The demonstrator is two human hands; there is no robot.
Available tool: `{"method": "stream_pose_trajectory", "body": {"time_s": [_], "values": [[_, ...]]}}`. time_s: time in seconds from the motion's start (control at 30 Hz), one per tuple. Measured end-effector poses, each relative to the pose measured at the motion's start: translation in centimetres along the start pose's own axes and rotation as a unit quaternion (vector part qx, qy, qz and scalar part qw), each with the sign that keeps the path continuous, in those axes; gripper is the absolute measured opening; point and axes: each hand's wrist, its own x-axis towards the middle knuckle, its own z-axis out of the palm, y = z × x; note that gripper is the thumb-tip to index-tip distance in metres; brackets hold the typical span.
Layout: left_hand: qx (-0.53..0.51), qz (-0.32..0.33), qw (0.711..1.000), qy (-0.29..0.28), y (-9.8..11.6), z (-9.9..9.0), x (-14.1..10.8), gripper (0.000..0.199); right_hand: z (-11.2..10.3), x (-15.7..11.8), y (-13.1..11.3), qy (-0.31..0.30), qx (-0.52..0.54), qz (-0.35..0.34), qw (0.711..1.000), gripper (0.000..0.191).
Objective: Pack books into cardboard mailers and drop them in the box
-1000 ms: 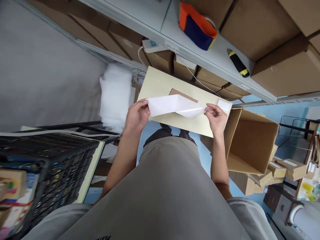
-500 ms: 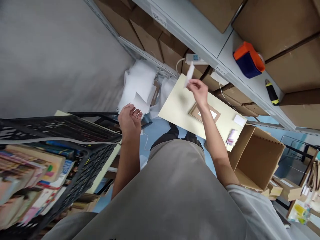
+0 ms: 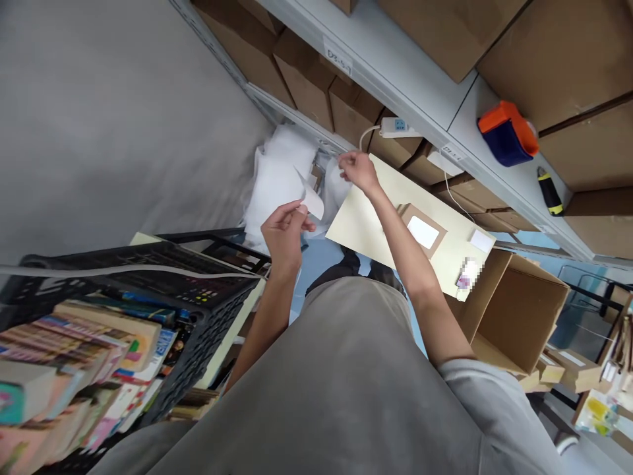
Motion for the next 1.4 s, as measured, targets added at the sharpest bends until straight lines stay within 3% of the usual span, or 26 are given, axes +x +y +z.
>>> {"method": "stream_pose_trajectory", "body": {"time_s": [0.13, 0.27, 0.4, 0.53, 0.63, 0.8, 0.9, 1.0, 1.07, 1.23, 1.33, 1.4], "values": [[0.045, 0.043, 0.99, -0.125, 0.5, 3.0, -0.9, 0.047, -4.3, -9.4, -3.1, 0.057, 0.041, 0.009, 0.997, 0.035], [0.118, 0.17, 0.953, -0.22, 0.6, 5.9, -1.6, 0.034, -9.2, -16.9, -4.8, 0.147, 0.087, -0.005, 0.985, 0.05], [0.183, 0.301, 0.882, -0.313, 0.4, 8.4, -2.3, 0.025, -13.1, -21.1, -3.9, 0.211, 0.147, 0.012, 0.966, 0.062], [0.194, 0.34, 0.838, -0.379, 0.0, 10.6, -3.4, 0.024, -15.6, -24.2, -1.5, 0.279, 0.174, 0.036, 0.944, 0.067], [0.198, 0.31, 0.841, -0.397, -0.2, 12.2, -4.7, 0.02, -17.1, -26.5, 0.7, 0.305, 0.177, 0.038, 0.935, 0.057], [0.219, 0.199, 0.879, -0.374, -1.3, 14.5, -6.7, 0.015, -19.0, -29.0, 4.5, 0.322, 0.141, 0.039, 0.935, 0.047], [0.249, 0.148, 0.894, -0.341, -3.3, 15.5, -7.4, 0.023, -19.1, -29.9, 6.4, 0.332, 0.109, 0.034, 0.936, 0.043], [0.263, 0.076, 0.909, -0.313, -5.9, 16.2, -7.7, 0.043, -18.5, -31.2, 7.5, 0.335, 0.063, 0.027, 0.94, 0.038], [0.249, 0.016, 0.919, -0.304, -7.7, 16.6, -7.7, 0.044, -17.9, -32.3, 7.8, 0.333, 0.002, 0.013, 0.943, 0.033], [0.204, -0.103, 0.935, -0.271, -11.0, 16.1, -8.0, 0.034, -15.8, -35.8, 10.1, 0.252, -0.165, -0.062, 0.951, 0.031], [0.208, -0.122, 0.933, -0.268, -12.3, 14.8, -8.4, 0.033, -14.1, -37.7, 12.5, 0.206, -0.209, -0.094, 0.951, 0.025], [0.219, -0.101, 0.929, -0.282, -12.9, 13.9, -8.7, 0.029, -13.2, -38.2, 14.0, 0.204, -0.207, -0.098, 0.952, 0.022]]}}
